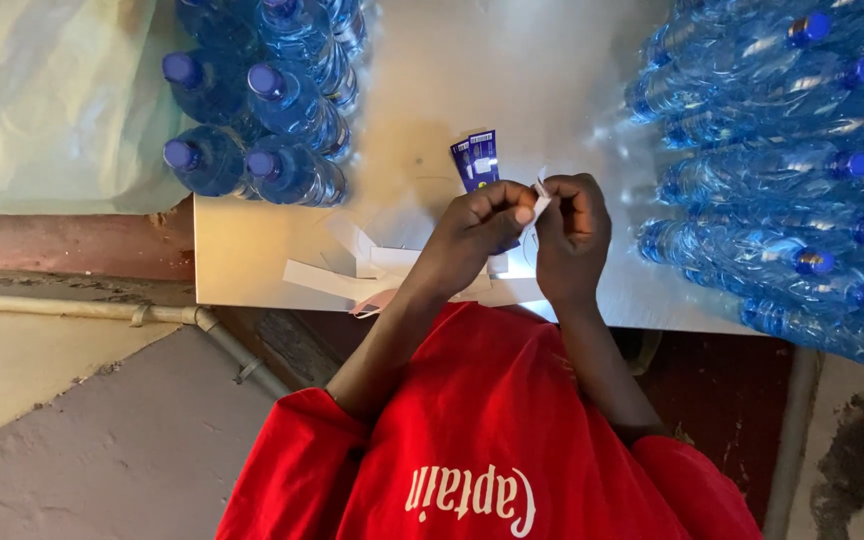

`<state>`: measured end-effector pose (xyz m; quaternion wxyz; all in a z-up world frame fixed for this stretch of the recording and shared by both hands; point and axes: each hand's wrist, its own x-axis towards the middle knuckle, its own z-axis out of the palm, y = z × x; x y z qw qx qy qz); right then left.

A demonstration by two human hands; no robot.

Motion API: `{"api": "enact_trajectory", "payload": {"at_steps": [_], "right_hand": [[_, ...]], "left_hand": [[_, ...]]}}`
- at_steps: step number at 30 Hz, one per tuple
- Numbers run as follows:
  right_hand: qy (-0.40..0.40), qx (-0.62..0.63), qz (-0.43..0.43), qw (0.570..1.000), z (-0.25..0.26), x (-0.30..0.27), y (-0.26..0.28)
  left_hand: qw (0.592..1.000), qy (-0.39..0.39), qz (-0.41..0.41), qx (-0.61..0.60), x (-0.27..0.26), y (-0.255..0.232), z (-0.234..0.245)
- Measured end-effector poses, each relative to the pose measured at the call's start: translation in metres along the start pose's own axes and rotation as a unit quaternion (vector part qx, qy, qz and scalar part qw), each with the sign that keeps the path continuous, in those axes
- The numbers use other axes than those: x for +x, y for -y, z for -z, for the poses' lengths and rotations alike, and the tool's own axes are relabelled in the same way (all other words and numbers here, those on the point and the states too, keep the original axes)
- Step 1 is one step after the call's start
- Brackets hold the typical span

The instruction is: Manually applying adhesive labels to plastic water bottles by peeling them from a strip and wrapping them around the bottle body.

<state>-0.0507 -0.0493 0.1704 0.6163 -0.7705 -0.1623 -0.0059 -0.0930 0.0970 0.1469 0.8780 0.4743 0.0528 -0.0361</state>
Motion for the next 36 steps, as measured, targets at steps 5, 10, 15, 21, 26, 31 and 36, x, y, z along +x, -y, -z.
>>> {"api": "enact_trajectory", "payload": {"at_steps": [5,10,15,21,26,31,36], "right_hand": [[0.013,0.061,0.005,0.998,0.0,-0.005,0.003],[0.062,0.061,0.039,0.995,-0.008,-0.012,0.012],[-0.007,0.119,-0.051,0.992,-0.01,-0.014,-0.008],[-0.027,0.226,-0.192,0.954,-0.021,-0.029,-0.084],[0.144,-0.047,-0.289,0.945,-0.045,-0.08,-0.151],[0.429,-0.273,-0.299,0.808,-0.042,-0.066,-0.096],[0.197,0.251,-0.195,0.927,-0.01,-0.01,-0.012]], "left_hand": [[0.996,-0.021,0.025,-0.079,0.006,0.018,-0.001],[0.991,-0.086,-0.037,0.091,0.002,-0.006,-0.007],[0.966,-0.198,-0.098,0.134,-0.008,-0.01,-0.008],[0.916,-0.316,-0.239,0.071,0.003,-0.053,0.048],[0.846,-0.394,-0.337,0.125,-0.002,-0.09,0.079],[0.808,-0.423,-0.352,0.209,-0.01,-0.103,0.062],[0.859,-0.269,-0.312,0.304,-0.006,-0.063,0.034]]}}
